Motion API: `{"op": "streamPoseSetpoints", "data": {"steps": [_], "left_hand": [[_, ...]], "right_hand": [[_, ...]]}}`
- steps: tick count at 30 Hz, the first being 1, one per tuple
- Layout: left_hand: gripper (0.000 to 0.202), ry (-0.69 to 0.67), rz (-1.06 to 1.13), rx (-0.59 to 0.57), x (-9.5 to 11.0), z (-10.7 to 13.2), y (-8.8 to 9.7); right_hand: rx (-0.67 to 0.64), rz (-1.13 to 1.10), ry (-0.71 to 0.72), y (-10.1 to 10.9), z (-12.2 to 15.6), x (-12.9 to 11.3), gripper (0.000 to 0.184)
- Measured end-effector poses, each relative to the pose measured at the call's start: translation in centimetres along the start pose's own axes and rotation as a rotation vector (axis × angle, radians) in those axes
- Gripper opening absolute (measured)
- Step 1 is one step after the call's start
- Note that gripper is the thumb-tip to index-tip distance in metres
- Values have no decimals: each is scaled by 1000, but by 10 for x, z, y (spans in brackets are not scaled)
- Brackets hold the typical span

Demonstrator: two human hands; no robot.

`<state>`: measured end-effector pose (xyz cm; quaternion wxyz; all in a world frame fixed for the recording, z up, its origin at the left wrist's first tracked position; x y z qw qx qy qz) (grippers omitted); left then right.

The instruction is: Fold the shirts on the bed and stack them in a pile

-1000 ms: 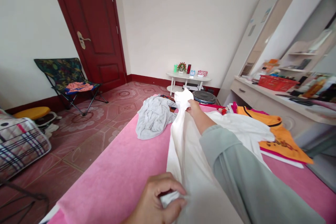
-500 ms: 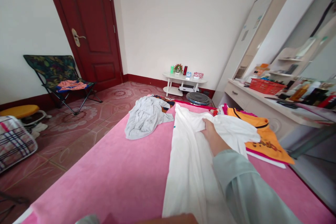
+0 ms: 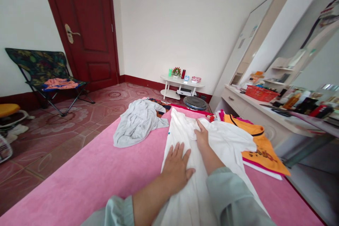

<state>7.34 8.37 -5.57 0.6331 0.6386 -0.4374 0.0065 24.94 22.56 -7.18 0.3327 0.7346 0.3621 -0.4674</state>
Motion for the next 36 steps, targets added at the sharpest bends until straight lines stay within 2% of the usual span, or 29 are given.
{"op": "streamPoseSetpoints", "data": {"steps": [2,3,5,7,9,12,16,18,20,23,24,26,28,29,30,31,33,36], "left_hand": [[62,-21,-19,-2,-3,4,-7],[61,-30,-25,-2,-3,4,-8],[61,-42,-33,-1,-2,5,-7],[60,-52,-34,4,0,4,-4],[59,-54,-29,10,1,4,-2],[59,-54,-8,10,2,4,-1],[59,-44,2,9,2,4,0],[60,-38,4,4,2,4,0],[59,-36,17,-3,2,5,1],[60,-33,32,-10,3,6,2],[60,-30,34,-11,3,6,2],[60,-23,39,-13,3,6,3],[60,-17,46,-17,3,6,4],[61,-12,50,-20,3,6,4],[61,-7,53,-24,3,6,4],[62,0,55,-28,3,6,4],[64,13,57,-34,3,7,4],[65,20,49,-42,3,7,5]], "right_hand": [[101,93,155,10,7,-13,58],[161,156,167,16,9,-13,59],[266,312,100,28,12,-6,59],[311,456,15,34,13,-2,58],[300,546,-14,32,12,-5,57],[250,643,28,22,7,-22,60],[-13,1008,65,-1,-15,-36,60],[-74,1160,16,4,-28,-35,51],[-8,1196,-50,22,-40,-36,45],[117,1225,-87,42,-46,-46,44],[152,1236,-40,41,-45,-54,45],[171,1247,173,27,-39,-74,44],[79,1246,443,-1,-27,-87,42],[-14,1255,533,-15,-21,-84,42],[-121,1287,549,-26,-19,-74,42],[-220,1339,502,-32,-19,-58,43],[-355,1455,321,-32,-27,-24,45],[-388,1544,117,-26,-39,1,44]]}}
Point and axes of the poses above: each hand's wrist, its own z-axis away from the middle knuckle, its own y-axis out of the back of the hand, x = y × z, the point moved 10 cm from there along -z, towards the middle knuckle, and after that the axes turned 9 degrees about z, right-handed, at the moved point
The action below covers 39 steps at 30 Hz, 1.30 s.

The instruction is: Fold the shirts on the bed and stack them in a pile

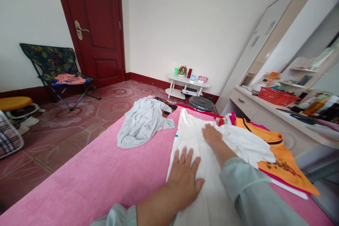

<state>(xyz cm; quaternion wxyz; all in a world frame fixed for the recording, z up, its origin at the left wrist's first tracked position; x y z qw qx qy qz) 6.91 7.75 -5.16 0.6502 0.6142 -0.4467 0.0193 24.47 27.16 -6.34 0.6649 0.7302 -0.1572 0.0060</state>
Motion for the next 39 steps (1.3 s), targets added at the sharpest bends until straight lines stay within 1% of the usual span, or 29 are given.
{"op": "streamPoseSetpoints", "data": {"steps": [1,3,5,6,7,9,11,13,15,16,18,20,23,25,27,29,31,33,35,37,39], "left_hand": [[65,1,-3,-4,0,0,0],[63,3,-6,-12,-1,-1,0],[63,3,-1,-16,-1,-1,-1],[63,3,3,-19,-1,-1,-1],[62,4,6,-21,-1,-1,-1],[62,7,8,-27,-1,-1,-1],[62,11,8,-27,0,-1,0],[62,13,10,-27,1,0,1],[62,14,16,-30,1,0,1],[62,14,19,-31,1,0,0],[62,11,27,-26,-1,-1,0],[63,4,29,-19,-2,-2,-2],[62,-1,25,-30,-4,-3,-5],[61,5,28,-41,-5,-3,-6],[61,14,43,-39,-6,-2,-4],[63,8,68,-29,-5,-1,-3],[64,-6,99,5,-5,-2,-1],[59,6,150,96,-11,-5,6],[48,32,255,241,-22,-8,18],[48,29,396,381,-34,-10,29],[53,-1,517,473,-46,-12,37]], "right_hand": [[-8,6,-19,0,-2,0,45],[41,18,-19,6,-1,-4,48],[102,20,56,13,5,-12,52],[107,19,98,14,9,-15,52],[84,19,125,13,10,-16,51],[-17,32,108,11,7,-11,48],[-60,51,65,22,-3,-10,39],[-27,53,81,42,-13,-26,32],[53,28,155,61,-17,-55,34],[89,8,201,66,-16,-71,36],[129,-35,294,63,-11,-101,39],[127,-76,361,48,-8,-123,43],[66,-126,378,20,-20,-136,51],[4,-154,367,9,-34,-137,56],[-57,-176,383,7,-45,-137,60],[-100,-193,419,11,-46,-134,62],[-93,-208,442,16,-37,-125,61],[-36,-210,449,19,-20,-110,58],[-12,-192,434,15,1,-92,57],[-59,-161,408,5,20,-78,57],[-118,-153,388,2,38,-69,59]]}}
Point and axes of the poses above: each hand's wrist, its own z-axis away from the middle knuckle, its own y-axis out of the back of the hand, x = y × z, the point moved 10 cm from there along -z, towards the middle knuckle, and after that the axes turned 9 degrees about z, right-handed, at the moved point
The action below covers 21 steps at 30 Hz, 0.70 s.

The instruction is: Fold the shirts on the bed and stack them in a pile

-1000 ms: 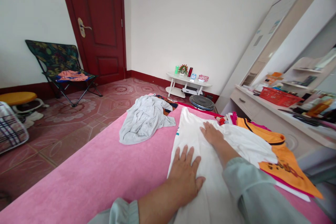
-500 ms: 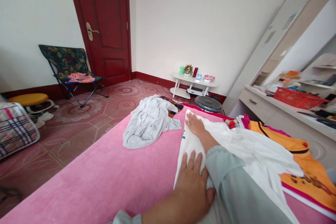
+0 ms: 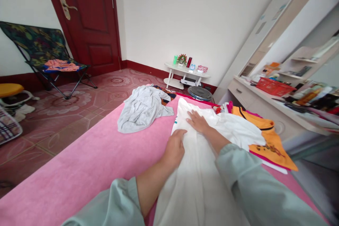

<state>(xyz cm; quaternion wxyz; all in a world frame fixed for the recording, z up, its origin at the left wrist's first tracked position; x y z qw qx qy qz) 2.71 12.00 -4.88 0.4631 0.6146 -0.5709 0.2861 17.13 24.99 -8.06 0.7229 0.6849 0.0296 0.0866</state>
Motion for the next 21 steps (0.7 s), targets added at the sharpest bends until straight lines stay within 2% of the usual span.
{"op": "streamPoseSetpoints", "data": {"steps": [2,4,7,11,13,16,18,21], "left_hand": [[55,2,109,49,-10,-4,7],[52,25,221,83,-20,-6,11],[44,71,377,113,-34,-8,11],[42,118,449,96,-42,-10,6],[44,128,461,57,-38,-10,2],[46,135,486,-61,-27,-2,-4],[48,140,496,-138,-18,10,-2],[48,154,498,-244,-6,41,12]], "right_hand": [[31,-38,19,10,22,-7,55],[140,-115,88,30,52,-22,44],[296,-251,242,55,118,-47,31],[328,-379,370,61,208,-70,26],[315,-421,424,61,245,-80,25],[284,-442,498,62,288,-95,27],[247,-420,566,66,312,-107,31],[195,-369,685,74,344,-124,41]]}}
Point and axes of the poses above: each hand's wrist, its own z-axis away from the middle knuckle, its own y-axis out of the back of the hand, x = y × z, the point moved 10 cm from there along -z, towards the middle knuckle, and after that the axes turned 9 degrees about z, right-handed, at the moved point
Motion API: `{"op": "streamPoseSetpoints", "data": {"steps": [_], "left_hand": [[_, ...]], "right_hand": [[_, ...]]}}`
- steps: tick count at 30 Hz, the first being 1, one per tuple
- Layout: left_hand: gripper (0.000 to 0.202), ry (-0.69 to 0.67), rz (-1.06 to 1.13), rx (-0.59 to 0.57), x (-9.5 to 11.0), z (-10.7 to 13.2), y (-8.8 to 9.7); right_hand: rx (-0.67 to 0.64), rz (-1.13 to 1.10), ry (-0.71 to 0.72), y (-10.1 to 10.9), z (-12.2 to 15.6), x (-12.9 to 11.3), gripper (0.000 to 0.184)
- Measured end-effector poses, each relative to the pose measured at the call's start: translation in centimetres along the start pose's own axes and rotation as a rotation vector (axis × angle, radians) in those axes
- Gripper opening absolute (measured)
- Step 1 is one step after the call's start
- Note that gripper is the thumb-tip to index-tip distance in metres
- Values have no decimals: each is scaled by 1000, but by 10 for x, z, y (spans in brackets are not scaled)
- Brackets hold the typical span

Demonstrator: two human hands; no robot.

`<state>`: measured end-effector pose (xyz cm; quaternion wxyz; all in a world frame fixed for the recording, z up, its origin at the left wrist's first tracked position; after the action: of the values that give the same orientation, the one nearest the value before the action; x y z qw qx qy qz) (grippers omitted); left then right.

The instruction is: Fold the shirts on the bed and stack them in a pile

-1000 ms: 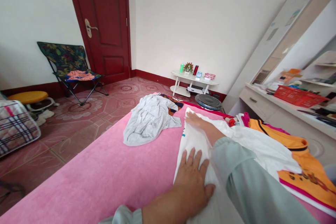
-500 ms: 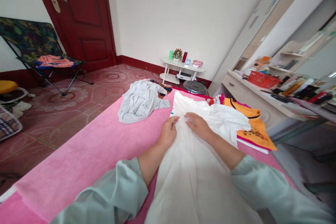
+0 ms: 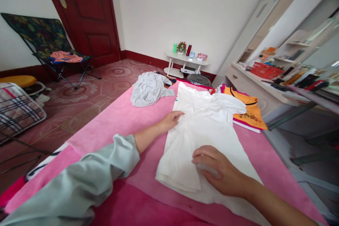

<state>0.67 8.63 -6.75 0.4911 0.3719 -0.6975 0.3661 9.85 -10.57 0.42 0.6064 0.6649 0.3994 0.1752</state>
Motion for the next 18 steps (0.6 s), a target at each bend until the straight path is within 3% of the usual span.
{"op": "streamPoseSetpoints", "data": {"steps": [4,11,15,18], "left_hand": [[43,66,-74,-190,20,62,-2],[20,214,-390,-237,68,155,-4],[42,243,-647,-254,84,180,-15],[36,224,-851,-201,86,184,-18]], "right_hand": [[-49,27,84,3,10,-28,48],[13,69,75,-11,18,-32,32],[66,70,63,-9,21,-30,23],[89,42,37,-4,23,-28,22]]}}
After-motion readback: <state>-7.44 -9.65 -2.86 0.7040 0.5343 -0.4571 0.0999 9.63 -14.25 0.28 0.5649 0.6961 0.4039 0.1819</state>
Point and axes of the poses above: each hand's wrist, its own z-axis away from the middle knuckle, its own y-axis out of the back of the hand, x = y × z, the point moved 10 cm from there along -z, towards the middle knuckle, and after that the axes turned 9 degrees about z, right-handed, at the moved point
